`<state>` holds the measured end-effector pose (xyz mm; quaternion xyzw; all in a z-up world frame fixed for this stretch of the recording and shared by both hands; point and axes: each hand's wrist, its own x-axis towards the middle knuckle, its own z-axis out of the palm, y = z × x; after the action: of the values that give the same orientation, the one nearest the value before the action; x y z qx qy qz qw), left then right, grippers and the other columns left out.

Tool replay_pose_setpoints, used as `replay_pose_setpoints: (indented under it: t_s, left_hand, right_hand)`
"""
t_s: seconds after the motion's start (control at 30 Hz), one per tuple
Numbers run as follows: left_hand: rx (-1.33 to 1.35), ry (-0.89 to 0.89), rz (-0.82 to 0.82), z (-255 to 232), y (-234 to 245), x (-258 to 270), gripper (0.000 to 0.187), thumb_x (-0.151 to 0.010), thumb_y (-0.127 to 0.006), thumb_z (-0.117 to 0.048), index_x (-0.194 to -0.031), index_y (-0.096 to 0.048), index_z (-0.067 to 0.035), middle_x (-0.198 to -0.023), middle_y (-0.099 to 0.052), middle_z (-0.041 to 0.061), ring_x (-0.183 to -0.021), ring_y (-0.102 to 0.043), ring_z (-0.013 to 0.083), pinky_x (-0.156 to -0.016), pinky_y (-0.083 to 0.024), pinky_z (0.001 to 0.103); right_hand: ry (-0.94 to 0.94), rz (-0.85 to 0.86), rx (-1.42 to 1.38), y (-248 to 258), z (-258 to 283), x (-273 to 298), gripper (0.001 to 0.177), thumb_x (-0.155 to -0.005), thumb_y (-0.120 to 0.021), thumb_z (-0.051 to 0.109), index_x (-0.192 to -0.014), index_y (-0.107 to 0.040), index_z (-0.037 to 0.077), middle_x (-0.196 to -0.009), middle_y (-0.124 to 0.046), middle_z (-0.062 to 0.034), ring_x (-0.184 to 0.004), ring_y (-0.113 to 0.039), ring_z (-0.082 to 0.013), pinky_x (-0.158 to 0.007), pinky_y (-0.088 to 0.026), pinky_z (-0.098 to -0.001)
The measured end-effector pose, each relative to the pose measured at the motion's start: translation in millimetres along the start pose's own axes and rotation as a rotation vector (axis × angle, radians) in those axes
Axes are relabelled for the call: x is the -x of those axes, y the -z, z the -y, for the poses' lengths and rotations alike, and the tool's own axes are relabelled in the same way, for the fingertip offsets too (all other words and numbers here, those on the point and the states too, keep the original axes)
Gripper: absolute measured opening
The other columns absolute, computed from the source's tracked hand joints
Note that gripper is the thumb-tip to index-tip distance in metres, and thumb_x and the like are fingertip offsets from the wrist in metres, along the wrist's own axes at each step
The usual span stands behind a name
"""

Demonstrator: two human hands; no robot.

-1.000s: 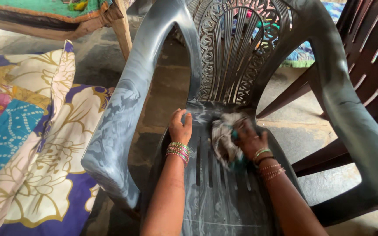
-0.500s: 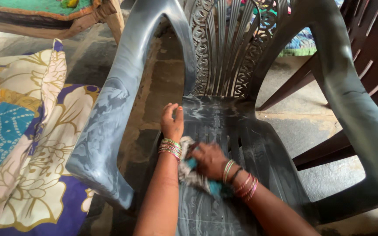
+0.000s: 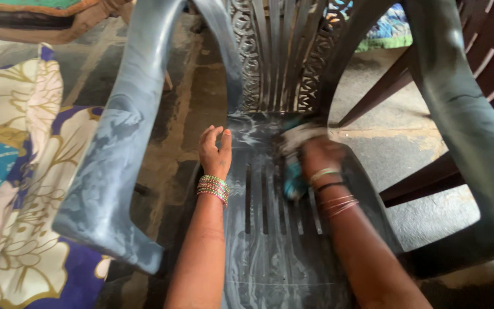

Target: The person wipes the seat, backrest, and underside of a plastic chair with a cloth by hand.

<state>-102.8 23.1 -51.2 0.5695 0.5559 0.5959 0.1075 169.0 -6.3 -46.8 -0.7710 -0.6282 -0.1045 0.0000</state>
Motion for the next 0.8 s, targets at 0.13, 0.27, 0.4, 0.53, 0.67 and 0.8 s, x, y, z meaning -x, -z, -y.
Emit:
replay_pose_setpoints:
  t_s: [0.13,0.27,0.4,0.53,0.67,0.8]
  left_hand:
    - [0.046,-0.107,0.111,-27.2,0.8,9.5,0.042,-0.098,-0.069,-0.038,-0.115,-0.072,-0.001,-0.133,-0.063,0.025,-0.127,-0.057,0.0393,-0.109,-0.043,0.046]
    - [0.065,-0.096,0.145,-29.8,6.6,8.9,0.041,-0.099,-0.067,-0.038,-0.116,-0.072,-0.001,-0.133,-0.064,0.023,-0.126,-0.059,0.038,-0.108,-0.045,0.044]
    - [0.003,-0.114,0.077,-15.9,16.9,-3.7,0.036,-0.098,-0.069,-0.033,-0.116,-0.072,-0.002,-0.132,-0.065,0.023,-0.126,-0.06,0.0375,-0.11,-0.045,0.044]
    - [-0.021,-0.12,0.026,-6.1,24.2,-11.4,0.035,-0.094,-0.073,-0.029,-0.117,-0.072,-0.003,-0.133,-0.065,0.022,-0.126,-0.059,0.0369,-0.109,-0.045,0.044]
    - [-0.065,-0.129,0.006,-1.6,30.1,-11.7,0.034,-0.094,-0.073,-0.028,-0.118,-0.072,-0.004,-0.137,-0.062,0.022,-0.129,-0.056,0.0379,-0.111,-0.042,0.046]
    - [-0.097,-0.117,0.037,-2.8,24.3,-7.9,0.036,-0.095,-0.073,-0.033,-0.118,-0.073,-0.004,-0.135,-0.063,0.022,-0.13,-0.055,0.0386,-0.111,-0.042,0.047]
  right_hand:
    - [0.783,-0.107,-0.499,7.7,81.0,57.8,0.036,-0.07,-0.079,0.024,-0.1,-0.07,0.008,-0.109,-0.063,-0.0176,-0.106,-0.059,-0.0381,-0.089,-0.048,-0.0494]
    - [0.919,-0.008,-0.834,16.8,99.6,84.2,0.055,-0.068,-0.086,0.019,-0.119,-0.069,0.006,-0.119,-0.057,-0.0243,-0.105,-0.056,-0.0452,-0.092,-0.049,-0.0519]
    - [0.745,0.053,-0.648,15.1,52.6,40.8,0.054,-0.062,-0.085,0.014,-0.114,-0.071,0.012,-0.121,-0.064,-0.0147,-0.11,-0.062,-0.0366,-0.095,-0.053,-0.043]
    - [0.198,0.034,-0.318,17.1,-18.2,2.8,0.042,-0.072,-0.082,0.012,-0.112,-0.072,0.015,-0.123,-0.063,-0.0142,-0.111,-0.062,-0.0341,-0.09,-0.055,-0.0453]
    - [-0.077,0.062,-0.034,16.6,-42.2,-21.9,0.051,-0.077,-0.082,0.03,-0.12,-0.065,0.007,-0.118,-0.062,-0.014,-0.105,-0.062,-0.025,-0.087,-0.056,-0.0362]
    - [0.236,-0.169,-0.069,3.6,4.2,-2.2,0.026,-0.08,-0.07,0.015,-0.105,-0.073,0.014,-0.108,-0.07,-0.0108,-0.103,-0.065,-0.0255,-0.085,-0.056,-0.0376]
